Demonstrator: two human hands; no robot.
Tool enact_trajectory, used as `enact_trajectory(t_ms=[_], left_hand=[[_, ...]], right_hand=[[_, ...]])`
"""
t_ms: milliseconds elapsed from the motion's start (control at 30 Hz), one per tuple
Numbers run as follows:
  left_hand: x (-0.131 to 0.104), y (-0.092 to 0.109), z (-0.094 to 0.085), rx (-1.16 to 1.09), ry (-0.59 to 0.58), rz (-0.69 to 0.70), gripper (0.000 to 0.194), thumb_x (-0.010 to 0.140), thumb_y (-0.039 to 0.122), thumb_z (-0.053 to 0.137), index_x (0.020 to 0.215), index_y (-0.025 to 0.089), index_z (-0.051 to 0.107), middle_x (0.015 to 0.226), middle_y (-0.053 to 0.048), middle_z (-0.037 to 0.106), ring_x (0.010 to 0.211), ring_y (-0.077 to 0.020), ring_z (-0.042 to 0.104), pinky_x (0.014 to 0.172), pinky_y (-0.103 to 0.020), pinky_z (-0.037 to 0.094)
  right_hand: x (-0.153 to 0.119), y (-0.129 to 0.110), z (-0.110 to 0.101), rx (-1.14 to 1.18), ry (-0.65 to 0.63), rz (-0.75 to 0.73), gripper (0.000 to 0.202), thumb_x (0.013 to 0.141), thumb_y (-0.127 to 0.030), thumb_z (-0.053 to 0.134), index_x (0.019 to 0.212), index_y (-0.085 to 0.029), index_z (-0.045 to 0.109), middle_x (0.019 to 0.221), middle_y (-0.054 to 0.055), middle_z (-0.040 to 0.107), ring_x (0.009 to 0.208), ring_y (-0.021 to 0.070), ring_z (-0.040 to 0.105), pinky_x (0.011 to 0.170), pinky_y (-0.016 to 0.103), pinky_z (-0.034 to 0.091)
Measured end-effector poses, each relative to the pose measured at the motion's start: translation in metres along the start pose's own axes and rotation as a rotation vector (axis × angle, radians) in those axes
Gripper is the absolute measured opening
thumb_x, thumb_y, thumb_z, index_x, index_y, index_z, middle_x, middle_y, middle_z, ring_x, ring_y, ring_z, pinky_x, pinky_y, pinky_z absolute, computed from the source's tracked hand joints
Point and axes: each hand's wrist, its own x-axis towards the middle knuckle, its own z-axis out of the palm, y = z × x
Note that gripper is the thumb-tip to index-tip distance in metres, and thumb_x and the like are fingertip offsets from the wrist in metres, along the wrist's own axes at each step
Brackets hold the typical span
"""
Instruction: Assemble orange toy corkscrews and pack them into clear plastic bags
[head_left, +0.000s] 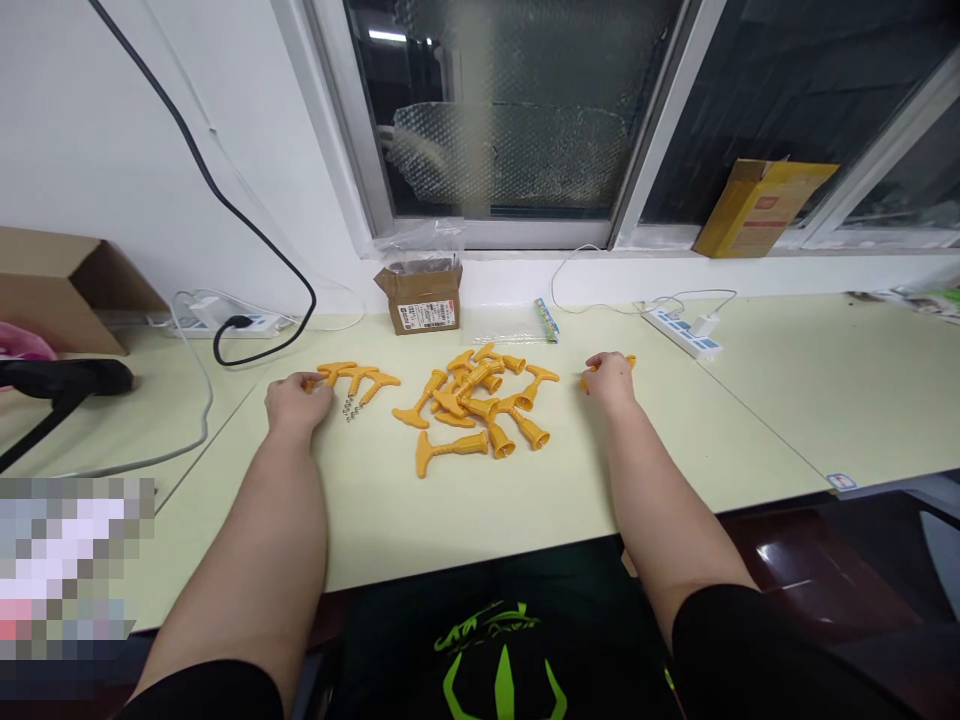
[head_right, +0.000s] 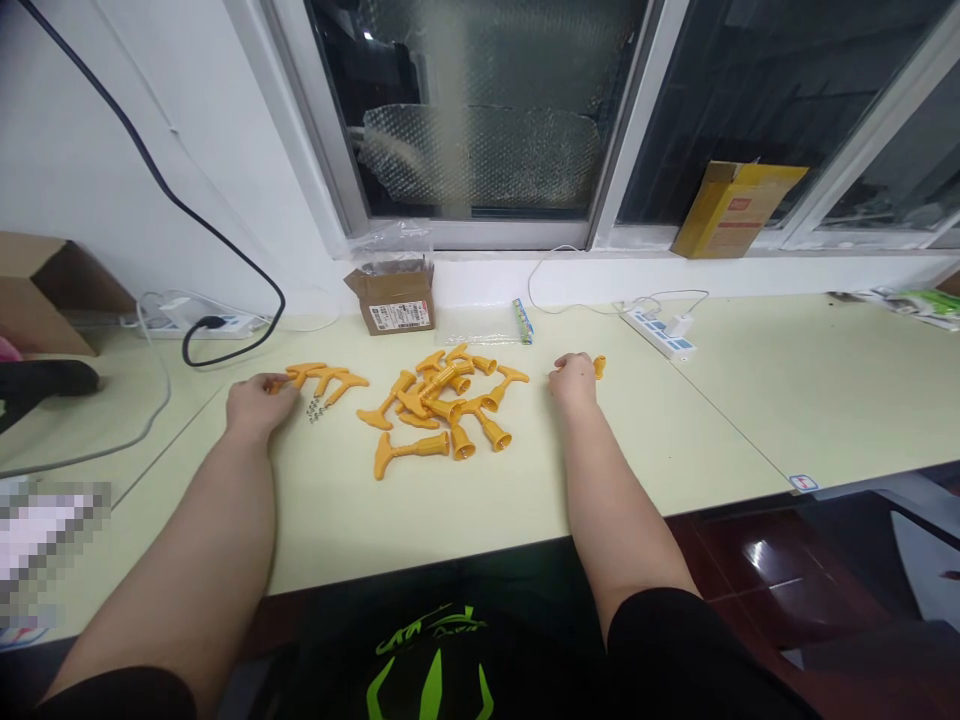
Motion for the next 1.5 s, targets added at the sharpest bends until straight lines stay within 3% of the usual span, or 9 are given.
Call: enact_trajectory(t_ms=[167,300,367,467,633,800,1033,1267,1500], left_hand=[[-0.006,0.005,-0.003,-0.016,0.03,-0.013,0.04,0.076,0.029,0.074,0.112,0.014,0.068,0.127,-0.016,0.051,0.127,-0.0361,0.049,0.112,-0.053,0.038],[-0.021,0.019,-0.008,-0.049,0.129,0.022,0.039,0.077,0.03,0.073,0.114,0.018,0.069,0.129,-0.016,0.048,0.137,-0.0404,0.036,0.116,-0.053,0.033],[-0.031,0.028,-0.009,-0.094,0.201,0.121,0.036,0.079,0.029,0.071,0.113,0.017,0.069,0.125,-0.016,0.048,0.135,-0.0397,0.036,0.115,-0.053,0.033],[-0.048,0.048,-0.007,-0.138,0.281,0.321,0.028,0.082,0.026,0.067,0.108,0.017,0.07,0.117,-0.013,0.051,0.127,-0.0361,0.042,0.112,-0.052,0.035],[-0.082,0.086,0.004,-0.187,0.304,0.66,0.018,0.083,0.023,0.064,0.099,0.02,0.07,0.105,-0.01,0.057,0.112,-0.0311,0.052,0.107,-0.049,0.039],[-0.118,0.113,0.014,-0.293,0.181,0.996,0.015,0.083,0.019,0.065,0.096,0.022,0.071,0.1,-0.008,0.062,0.102,-0.0277,0.059,0.102,-0.049,0.044],[-0.146,0.129,0.024,-0.377,0.004,1.377,0.027,0.084,0.019,0.07,0.108,0.03,0.074,0.134,-0.008,0.063,0.126,-0.0286,0.059,0.107,-0.05,0.05],[-0.148,0.131,0.026,-0.47,-0.154,1.363,0.026,0.089,0.016,0.062,0.109,0.029,0.073,0.112,-0.005,0.077,0.117,-0.0253,0.069,0.103,-0.046,0.056],[-0.144,0.119,0.034,-0.701,-0.457,0.897,0.028,0.081,0.033,0.079,0.106,0.024,0.07,0.108,-0.008,0.077,0.103,-0.0271,0.074,0.096,-0.045,0.06]], right_hand=[[-0.009,-0.009,0.002,0.032,0.129,-0.155,0.043,0.076,-0.021,0.064,0.119,-0.021,0.064,0.121,0.012,0.056,0.084,0.0192,0.06,0.084,0.037,0.05],[-0.036,-0.035,0.012,0.06,-0.281,-0.394,0.031,0.087,-0.044,0.063,0.111,-0.025,0.069,0.074,-0.001,0.058,0.069,0.0171,0.055,0.07,0.03,0.044],[-0.048,-0.044,0.018,0.057,-0.483,-0.446,0.037,0.089,-0.053,0.06,0.113,-0.026,0.071,0.071,-0.002,0.06,0.067,0.0168,0.055,0.066,0.029,0.042],[-0.057,-0.049,0.023,-0.004,-0.591,-0.43,0.037,0.089,-0.057,0.06,0.105,-0.025,0.073,0.077,0.001,0.065,0.07,0.0179,0.058,0.065,0.029,0.042],[-0.052,-0.047,0.02,-0.008,-0.432,-0.379,0.03,0.086,-0.052,0.064,0.1,-0.025,0.069,0.074,-0.001,0.064,0.071,0.0186,0.058,0.066,0.03,0.042],[-0.053,-0.055,0.013,0.391,-0.206,-0.34,0.031,0.089,-0.053,0.059,0.103,-0.025,0.063,0.065,-0.004,0.056,0.061,0.015,0.053,0.063,0.027,0.043],[-0.079,-0.078,0.016,1.091,-0.853,-0.157,0.035,0.084,-0.052,0.053,0.109,-0.027,0.05,0.054,-0.008,0.055,0.039,0.0124,0.041,0.04,0.022,0.034],[-0.081,-0.082,0.02,1.11,-1.183,0.148,0.036,0.088,-0.057,0.048,0.097,-0.023,0.053,0.048,-0.007,0.047,0.036,0.0101,0.031,0.036,0.02,0.023],[-0.083,-0.076,0.016,1.009,-1.066,-0.067,0.031,0.087,-0.047,0.066,0.105,-0.025,0.052,0.065,-0.007,0.052,0.051,0.0092,0.04,0.048,0.019,0.03]])
